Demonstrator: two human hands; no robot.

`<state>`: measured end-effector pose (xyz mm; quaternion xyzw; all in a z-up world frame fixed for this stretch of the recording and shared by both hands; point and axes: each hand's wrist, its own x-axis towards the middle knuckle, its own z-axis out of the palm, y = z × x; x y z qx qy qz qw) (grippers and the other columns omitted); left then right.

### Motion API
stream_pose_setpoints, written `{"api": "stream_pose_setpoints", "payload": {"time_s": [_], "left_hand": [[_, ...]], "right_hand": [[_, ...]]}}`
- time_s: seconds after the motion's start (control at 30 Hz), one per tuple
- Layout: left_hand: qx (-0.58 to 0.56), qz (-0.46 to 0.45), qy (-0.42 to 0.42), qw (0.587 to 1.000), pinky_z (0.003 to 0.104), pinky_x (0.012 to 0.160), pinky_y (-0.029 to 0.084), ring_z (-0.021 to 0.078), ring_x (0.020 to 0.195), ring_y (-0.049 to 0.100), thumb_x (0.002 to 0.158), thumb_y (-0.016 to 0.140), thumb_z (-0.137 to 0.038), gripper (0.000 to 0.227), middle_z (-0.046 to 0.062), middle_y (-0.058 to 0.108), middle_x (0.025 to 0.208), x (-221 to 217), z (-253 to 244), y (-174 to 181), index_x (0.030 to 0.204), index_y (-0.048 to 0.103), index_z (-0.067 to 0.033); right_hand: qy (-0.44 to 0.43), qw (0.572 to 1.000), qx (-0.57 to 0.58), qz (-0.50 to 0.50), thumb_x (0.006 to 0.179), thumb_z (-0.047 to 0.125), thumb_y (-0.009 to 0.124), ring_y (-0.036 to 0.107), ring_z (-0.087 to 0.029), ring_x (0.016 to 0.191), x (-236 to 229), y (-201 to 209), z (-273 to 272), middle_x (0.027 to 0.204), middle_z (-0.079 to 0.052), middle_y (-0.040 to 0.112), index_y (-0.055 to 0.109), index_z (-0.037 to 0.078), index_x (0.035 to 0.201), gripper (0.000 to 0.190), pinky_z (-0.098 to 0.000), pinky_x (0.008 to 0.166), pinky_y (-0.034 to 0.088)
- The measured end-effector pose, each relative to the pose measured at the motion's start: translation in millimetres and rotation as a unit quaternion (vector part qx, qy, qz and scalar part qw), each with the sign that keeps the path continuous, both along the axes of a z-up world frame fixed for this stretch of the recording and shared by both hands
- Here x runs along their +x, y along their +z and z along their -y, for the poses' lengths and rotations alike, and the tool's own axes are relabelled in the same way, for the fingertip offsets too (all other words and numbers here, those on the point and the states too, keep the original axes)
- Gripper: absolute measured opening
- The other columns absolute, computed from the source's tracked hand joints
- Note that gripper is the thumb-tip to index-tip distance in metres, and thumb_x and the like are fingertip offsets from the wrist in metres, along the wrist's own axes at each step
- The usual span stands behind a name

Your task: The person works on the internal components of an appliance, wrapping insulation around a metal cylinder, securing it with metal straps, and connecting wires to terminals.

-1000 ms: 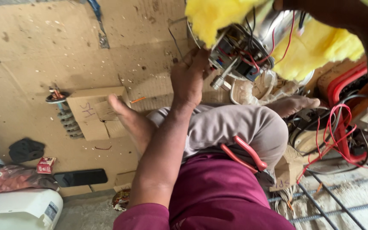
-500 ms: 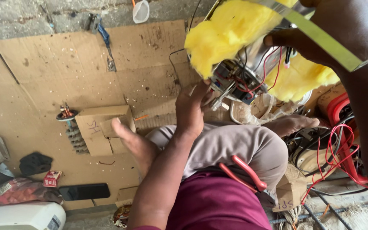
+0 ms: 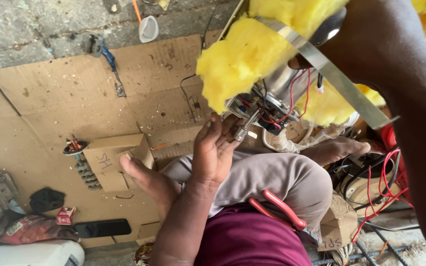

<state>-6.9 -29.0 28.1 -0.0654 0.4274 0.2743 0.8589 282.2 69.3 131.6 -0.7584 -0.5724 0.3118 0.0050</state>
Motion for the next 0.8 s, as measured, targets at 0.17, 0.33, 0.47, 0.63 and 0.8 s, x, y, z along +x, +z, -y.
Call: {"api": "stream_pose_setpoints", "payload": {"time_s": [0.17,0.33,0.47,0.63,0.8], "left_hand": [[0.009,0.007,-0.019,1.000,0.054,0.113,0.040,0.0234,0.118,0.065,0.104,0.065,-0.044,0.043,0.012,0.071,0.126,-5,1,0,0.127,0.058,-0.0085],[-0.020,0.033,0.021,0.999,0.080,0.121,0.014,0.0290,0.118,0.063,0.101,0.065,-0.053,0.055,0.011,0.070,0.129,-14,13,-3,0.137,0.056,-0.0120],[-0.008,0.046,0.005,0.999,0.076,0.127,0.008,0.0271,0.125,0.060,0.102,0.062,-0.060,0.063,0.009,0.070,0.133,-13,17,-6,0.142,0.056,-0.0109],[-0.048,0.012,0.030,0.998,0.079,0.117,0.009,0.0297,0.131,0.060,0.090,0.061,-0.063,0.074,0.014,0.069,0.132,-16,7,6,0.147,0.047,-0.0176],[-0.028,0.038,0.049,0.998,0.080,0.117,0.016,0.0342,0.132,0.057,0.093,0.064,-0.061,0.078,0.018,0.064,0.135,-13,9,1,0.153,0.042,-0.0161]], "right_hand": [[-0.007,1.000,-0.024,0.009,0.065,0.034,0.097,0.071,-0.030,0.083,1,0,4,0.098,-0.014,0.075,0.075,0.007,0.112,0.059,-0.0457,0.068,0.055],[-0.008,1.000,-0.010,0.018,0.066,0.035,0.099,0.071,-0.031,0.082,-1,3,4,0.097,-0.015,0.074,0.074,0.005,0.115,0.063,-0.0461,0.067,0.054],[-0.061,0.997,-0.055,0.000,0.066,0.037,0.097,0.071,-0.029,0.080,-2,3,8,0.098,-0.014,0.073,0.072,0.004,0.112,0.062,-0.0444,0.066,0.054],[-0.021,0.999,0.013,-0.020,0.066,0.033,0.097,0.071,-0.028,0.080,-1,2,9,0.096,-0.014,0.074,0.073,0.004,0.114,0.061,-0.0435,0.066,0.054],[-0.005,1.000,0.015,-0.021,0.066,0.031,0.098,0.070,-0.030,0.079,1,-1,10,0.094,-0.017,0.073,0.072,0.001,0.112,0.061,-0.0440,0.067,0.054]]}}
